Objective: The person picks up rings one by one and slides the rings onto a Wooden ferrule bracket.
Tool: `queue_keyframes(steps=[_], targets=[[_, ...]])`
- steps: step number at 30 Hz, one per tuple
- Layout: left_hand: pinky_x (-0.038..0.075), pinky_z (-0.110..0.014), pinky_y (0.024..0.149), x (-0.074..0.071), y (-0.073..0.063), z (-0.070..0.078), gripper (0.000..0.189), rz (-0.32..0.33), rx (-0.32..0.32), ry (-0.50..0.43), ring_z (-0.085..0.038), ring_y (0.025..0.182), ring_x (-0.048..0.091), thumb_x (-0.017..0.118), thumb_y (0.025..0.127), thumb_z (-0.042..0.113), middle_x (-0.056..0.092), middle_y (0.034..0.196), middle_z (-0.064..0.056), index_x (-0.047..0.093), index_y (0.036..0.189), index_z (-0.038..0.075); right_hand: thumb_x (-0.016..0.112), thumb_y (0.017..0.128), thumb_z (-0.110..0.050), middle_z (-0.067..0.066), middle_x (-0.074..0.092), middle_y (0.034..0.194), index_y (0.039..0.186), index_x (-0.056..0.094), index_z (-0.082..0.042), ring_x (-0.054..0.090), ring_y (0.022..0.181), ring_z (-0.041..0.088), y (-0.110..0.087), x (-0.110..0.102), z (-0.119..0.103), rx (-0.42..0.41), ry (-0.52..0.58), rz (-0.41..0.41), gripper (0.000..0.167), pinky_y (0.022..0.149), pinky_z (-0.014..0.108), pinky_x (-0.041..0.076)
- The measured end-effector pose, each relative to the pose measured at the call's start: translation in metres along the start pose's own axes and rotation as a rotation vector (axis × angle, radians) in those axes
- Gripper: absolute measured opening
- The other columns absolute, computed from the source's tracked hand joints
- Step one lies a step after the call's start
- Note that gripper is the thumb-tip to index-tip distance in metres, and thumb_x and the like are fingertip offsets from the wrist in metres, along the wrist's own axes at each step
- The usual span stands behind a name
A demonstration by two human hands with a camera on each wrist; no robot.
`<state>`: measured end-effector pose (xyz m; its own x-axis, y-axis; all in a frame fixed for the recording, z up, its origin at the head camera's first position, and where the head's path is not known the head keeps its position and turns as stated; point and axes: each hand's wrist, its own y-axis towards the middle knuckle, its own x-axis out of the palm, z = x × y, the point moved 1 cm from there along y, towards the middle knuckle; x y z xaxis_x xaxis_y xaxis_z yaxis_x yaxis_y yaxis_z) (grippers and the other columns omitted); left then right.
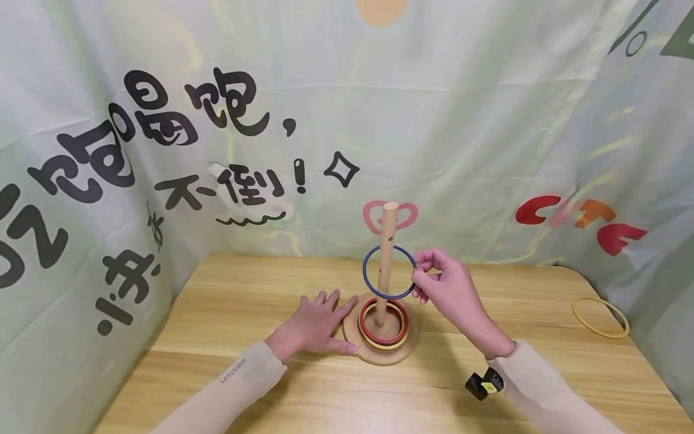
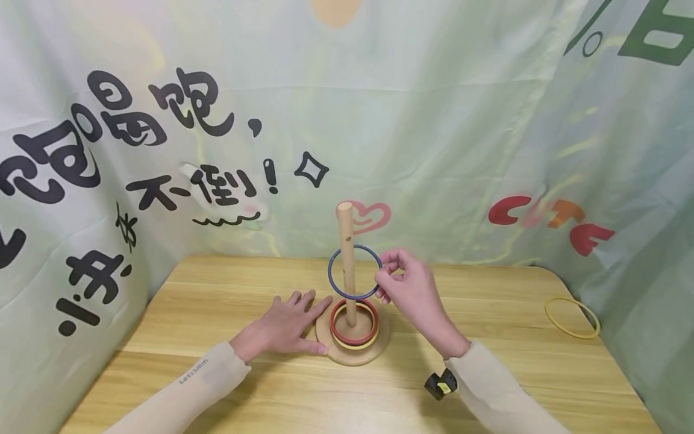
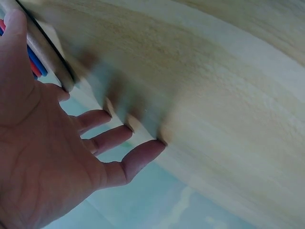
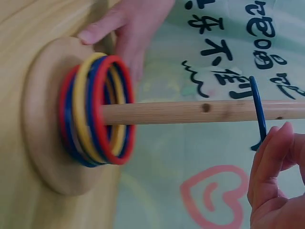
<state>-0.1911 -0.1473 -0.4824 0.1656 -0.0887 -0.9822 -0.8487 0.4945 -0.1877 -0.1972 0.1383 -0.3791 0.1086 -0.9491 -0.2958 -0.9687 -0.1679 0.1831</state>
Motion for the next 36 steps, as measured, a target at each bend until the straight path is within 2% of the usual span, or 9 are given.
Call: queue_keyframes(steps=[8,14,19,26,36], targets=[[0.042,-0.08,0.102,0.0,0.001,-0.001,0.112,0.024,0.003,0.007,-0.046,0.15,0.042,0.053,0.09,0.092,0.035,0.172,-0.022,0.027,0.176,0.025,0.06,0.094,0.004,0.014,0.065,0.092,0.119,0.068,-0.001,0.07,0.063,0.032,-0.007,0.008,0.029,0.065,-0.047,-0.018,0.027,0.057,0.033,0.058],[0.042,-0.079,0.102,-0.001,-0.001,-0.001,0.112,0.022,0.005,0.005,-0.047,0.15,0.043,0.054,0.09,0.092,0.036,0.171,-0.023,0.028,0.176,0.024,0.061,0.096,0.005,0.014,0.064,0.09,0.133,0.071,-0.004,0.069,0.061,0.027,-0.013,0.019,0.053,0.1,-0.048,-0.057,0.04,0.057,0.041,0.06],[0.04,-0.08,0.105,0.001,-0.003,-0.001,0.113,0.009,-0.006,-0.007,-0.048,0.152,0.04,0.054,0.09,0.092,0.034,0.173,-0.023,0.025,0.177,0.026,0.065,0.097,0.004,0.011,0.064,0.087,0.137,0.072,-0.003,0.068,0.06,0.022,-0.017,0.026,0.066,0.133,-0.07,-0.085,0.041,0.058,0.04,0.061],[0.04,-0.079,0.106,0.002,0.0,-0.001,0.113,0.0,-0.008,-0.009,-0.048,0.153,0.039,0.052,0.09,0.093,0.032,0.174,-0.022,0.022,0.177,0.027,0.066,0.096,0.003,0.008,0.065,0.085,0.135,0.073,-0.001,0.067,0.059,0.02,-0.019,0.03,0.073,0.145,-0.101,-0.103,0.039,0.054,0.034,0.058],[0.041,-0.079,0.103,0.003,0.001,-0.001,0.113,0.011,0.01,0.005,-0.049,0.151,0.041,0.054,0.091,0.091,0.033,0.172,-0.025,0.024,0.177,0.025,0.063,0.097,0.001,0.007,0.064,0.08,0.132,0.074,-0.002,0.066,0.057,0.02,-0.022,0.028,0.078,0.184,-0.132,-0.104,0.037,0.054,0.036,0.058]])
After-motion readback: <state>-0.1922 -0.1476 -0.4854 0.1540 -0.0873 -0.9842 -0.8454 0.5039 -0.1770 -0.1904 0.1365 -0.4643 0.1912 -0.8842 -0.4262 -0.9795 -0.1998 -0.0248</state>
